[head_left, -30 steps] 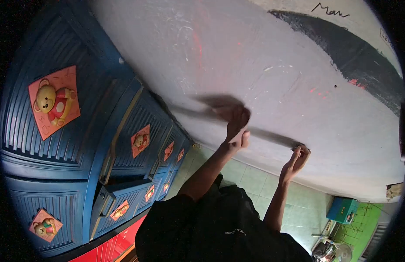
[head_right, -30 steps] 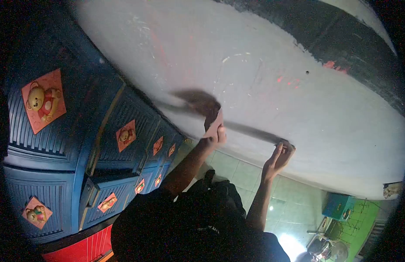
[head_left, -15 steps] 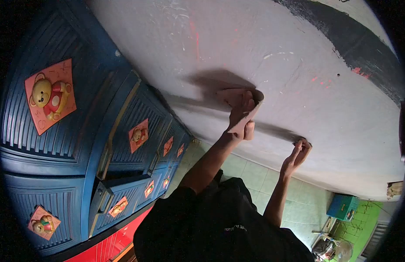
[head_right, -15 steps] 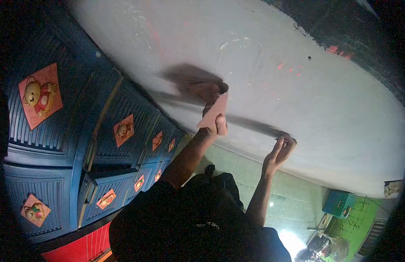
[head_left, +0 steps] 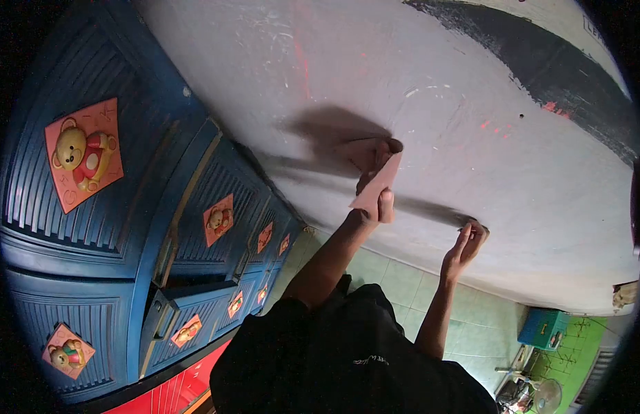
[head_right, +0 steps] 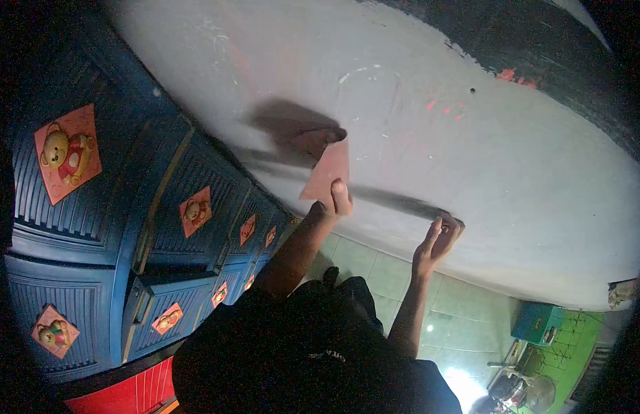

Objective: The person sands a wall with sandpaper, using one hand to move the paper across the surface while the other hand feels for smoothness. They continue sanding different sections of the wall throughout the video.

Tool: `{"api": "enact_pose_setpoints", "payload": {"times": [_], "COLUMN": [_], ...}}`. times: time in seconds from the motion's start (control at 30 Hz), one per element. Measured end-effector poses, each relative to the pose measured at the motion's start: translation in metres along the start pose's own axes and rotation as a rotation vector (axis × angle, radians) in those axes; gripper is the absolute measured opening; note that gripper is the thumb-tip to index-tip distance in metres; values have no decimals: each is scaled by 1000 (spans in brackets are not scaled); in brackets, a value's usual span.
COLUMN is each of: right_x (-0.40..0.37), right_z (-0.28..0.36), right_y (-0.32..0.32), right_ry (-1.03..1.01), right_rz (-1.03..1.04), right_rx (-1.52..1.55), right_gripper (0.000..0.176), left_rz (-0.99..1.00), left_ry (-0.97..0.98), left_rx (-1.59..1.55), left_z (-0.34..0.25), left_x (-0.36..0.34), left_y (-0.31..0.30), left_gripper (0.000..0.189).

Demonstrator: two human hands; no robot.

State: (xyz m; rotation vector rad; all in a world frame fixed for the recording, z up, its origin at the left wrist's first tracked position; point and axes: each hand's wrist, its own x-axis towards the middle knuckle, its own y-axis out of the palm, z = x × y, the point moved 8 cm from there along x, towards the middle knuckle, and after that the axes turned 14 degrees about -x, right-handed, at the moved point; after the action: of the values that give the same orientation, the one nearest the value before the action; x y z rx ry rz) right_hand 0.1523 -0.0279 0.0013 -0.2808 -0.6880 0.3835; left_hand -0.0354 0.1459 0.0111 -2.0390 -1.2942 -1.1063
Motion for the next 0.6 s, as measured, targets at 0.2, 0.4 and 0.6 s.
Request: {"api": "enact_pose_setpoints", "payload": {"times": [0.2,0.4,0.6], "right_x": [2,-1,0], "right_z": [-3,0,2], "right_y": [0,2,4], "right_ry": [11,-48,42], "right_rz": [20,11,39], "right_rx": [21,-80,27], "right_gripper": [23,21,22], "left_rz": [176,-40,-230], "left_ry": [-202,39,485], "left_rx": [134,116,124], "left_z": [63,-3,-11], "left_x": [-99,-9,-10], "left_y": [4,-14,-20], "left_gripper": [57,50,42]}}
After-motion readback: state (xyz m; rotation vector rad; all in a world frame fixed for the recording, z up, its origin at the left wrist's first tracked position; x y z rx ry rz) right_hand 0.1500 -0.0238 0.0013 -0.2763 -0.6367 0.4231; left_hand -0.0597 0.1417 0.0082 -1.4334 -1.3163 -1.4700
